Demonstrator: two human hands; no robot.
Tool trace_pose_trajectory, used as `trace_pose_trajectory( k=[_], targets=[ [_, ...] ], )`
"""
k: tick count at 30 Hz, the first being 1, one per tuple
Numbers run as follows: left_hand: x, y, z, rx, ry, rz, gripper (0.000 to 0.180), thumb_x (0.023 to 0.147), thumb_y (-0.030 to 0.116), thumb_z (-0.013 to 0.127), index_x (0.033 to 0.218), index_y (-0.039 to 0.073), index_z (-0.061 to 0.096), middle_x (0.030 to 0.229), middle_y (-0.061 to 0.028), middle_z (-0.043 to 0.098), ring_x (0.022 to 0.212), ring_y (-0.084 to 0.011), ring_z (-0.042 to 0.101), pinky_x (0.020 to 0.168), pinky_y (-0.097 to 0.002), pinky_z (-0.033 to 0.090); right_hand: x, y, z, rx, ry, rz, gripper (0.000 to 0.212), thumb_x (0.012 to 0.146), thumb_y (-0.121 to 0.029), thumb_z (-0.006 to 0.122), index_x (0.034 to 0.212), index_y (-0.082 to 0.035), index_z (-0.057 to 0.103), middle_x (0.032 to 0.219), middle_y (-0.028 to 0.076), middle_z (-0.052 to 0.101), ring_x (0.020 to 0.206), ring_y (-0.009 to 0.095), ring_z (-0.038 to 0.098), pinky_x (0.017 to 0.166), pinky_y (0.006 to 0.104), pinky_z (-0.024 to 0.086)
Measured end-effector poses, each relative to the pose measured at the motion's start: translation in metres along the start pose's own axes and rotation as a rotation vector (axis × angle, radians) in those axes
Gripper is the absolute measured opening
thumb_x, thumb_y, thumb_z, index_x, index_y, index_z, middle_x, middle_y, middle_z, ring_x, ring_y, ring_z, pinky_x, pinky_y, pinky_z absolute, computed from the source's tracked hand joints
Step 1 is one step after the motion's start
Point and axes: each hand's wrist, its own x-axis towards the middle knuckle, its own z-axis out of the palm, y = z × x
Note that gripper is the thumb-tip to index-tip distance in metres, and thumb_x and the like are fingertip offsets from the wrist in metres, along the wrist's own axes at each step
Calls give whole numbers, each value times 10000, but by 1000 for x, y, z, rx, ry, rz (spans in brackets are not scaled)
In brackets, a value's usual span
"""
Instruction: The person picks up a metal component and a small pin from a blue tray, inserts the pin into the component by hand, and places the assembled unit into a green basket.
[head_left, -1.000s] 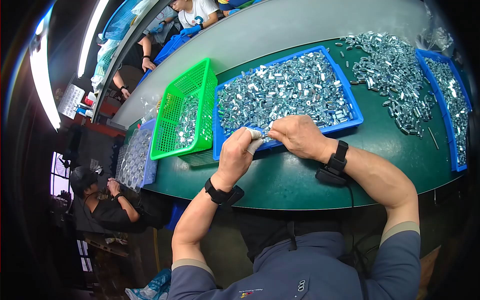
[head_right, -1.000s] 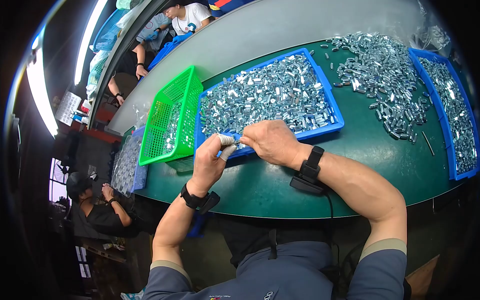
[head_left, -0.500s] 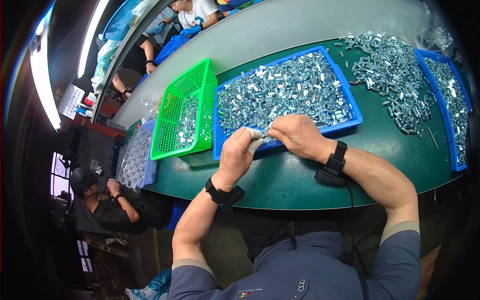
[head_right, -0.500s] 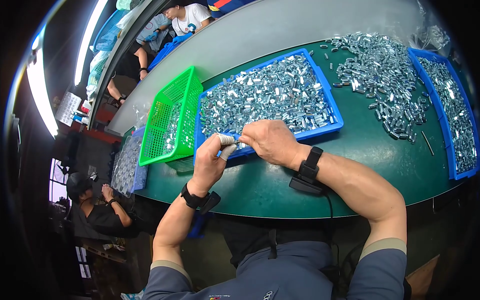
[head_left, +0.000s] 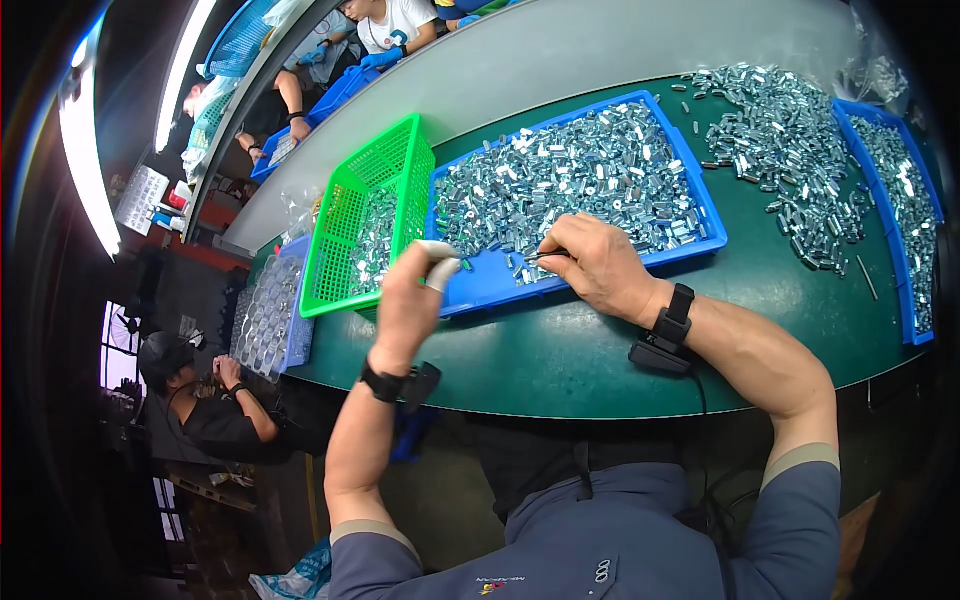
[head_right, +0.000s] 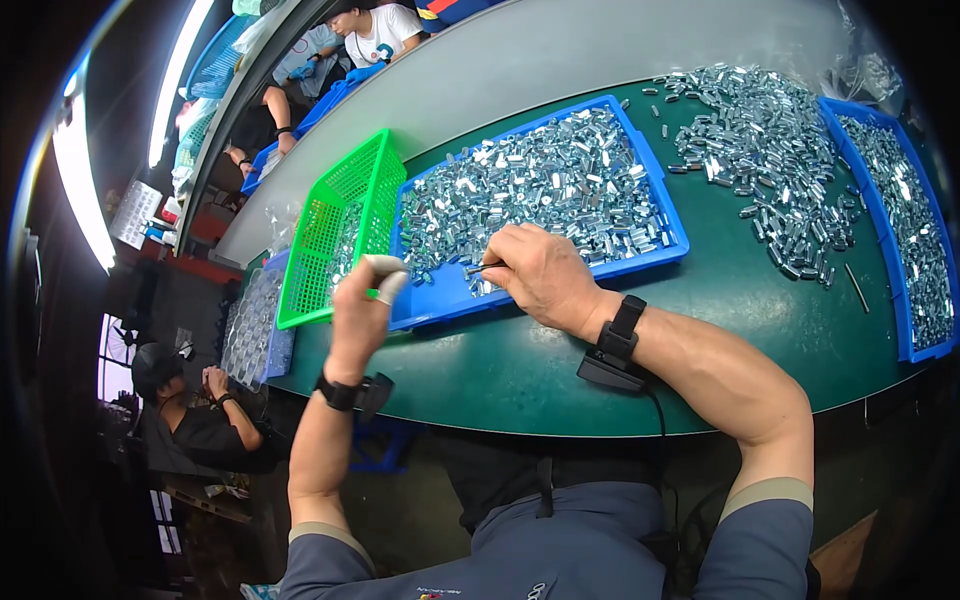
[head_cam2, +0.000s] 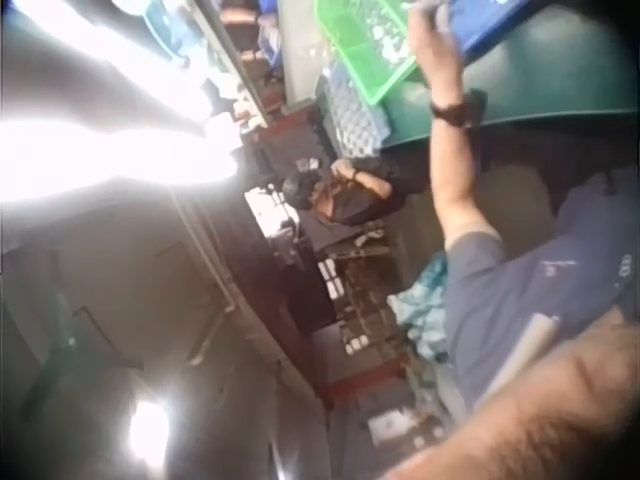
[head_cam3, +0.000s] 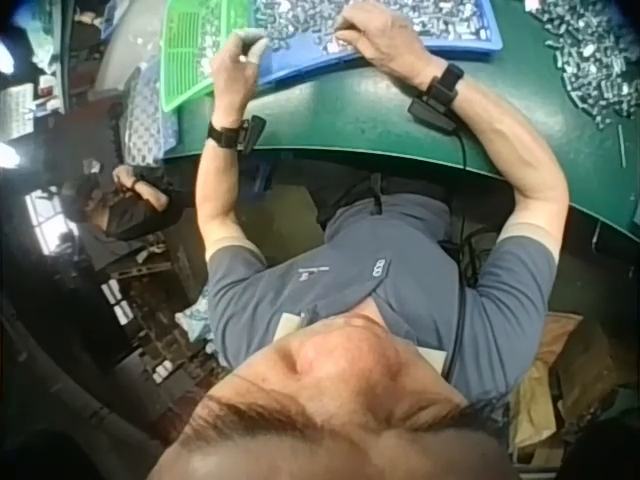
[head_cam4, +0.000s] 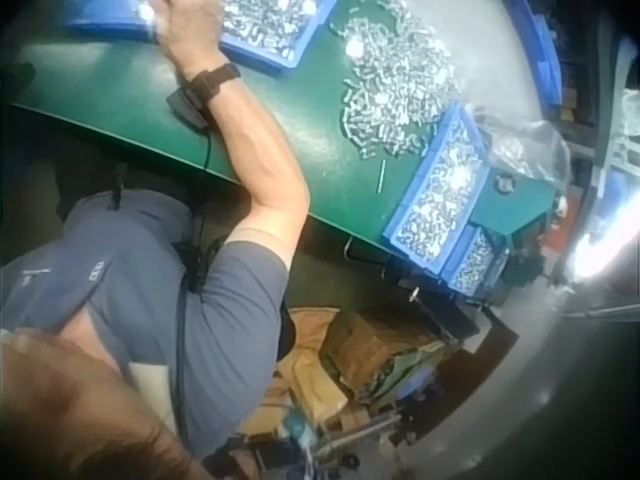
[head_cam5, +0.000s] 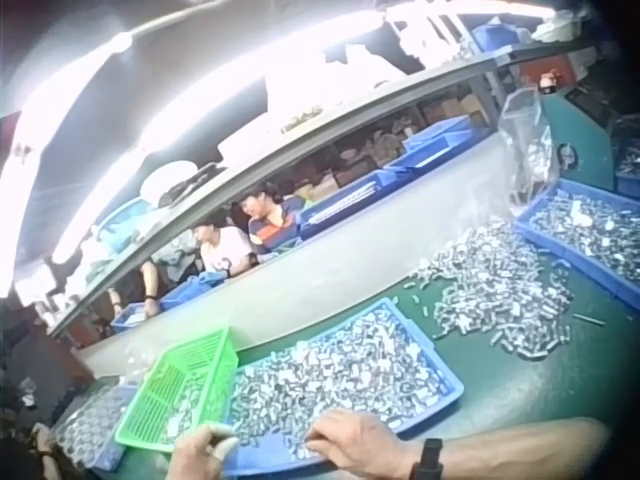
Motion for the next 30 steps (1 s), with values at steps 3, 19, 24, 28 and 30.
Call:
trace_pose_trajectory(
  k=[3,19,24,28,30],
  targets=[
    [10,-37,-44,67,74,-50,145,960,32,781,1089,17,716,957,-68,764,871,-136,724,792,-303,577,1,-1,2,0,11,6,162,902,-132,789,935,-57,649,903,96,672,880,327,665,758,444,538],
    [24,-46,32,664,-404,-171,226,908,263,805,948,57,722,934,-179,752,894,-387,735,765,-502,566,1,-3,1,11,-33,-21,155,892,-110,798,963,-38,681,876,106,677,849,332,674,755,427,538],
    [12,-65,40,547,-304,-21,167,879,179,802,947,50,720,908,-165,732,850,-380,723,741,-494,561,2,-6,1,-14,-30,-34,139,901,-87,781,1006,-43,702,892,113,677,851,332,675,760,429,540],
    [8,-60,39,297,-275,-1,165,845,99,802,974,34,721,881,-148,705,813,-359,706,731,-467,559,2,-6,1,-25,-14,-66,149,909,-57,762,1050,-42,713,902,118,675,849,332,675,758,428,539],
    [8,-60,39,286,-290,1,175,846,81,804,993,33,724,879,-139,699,804,-339,702,727,-449,557,3,-6,2,-25,-13,-89,157,912,-47,755,1064,-42,716,904,120,674,848,332,675,756,427,538]
  ],
)
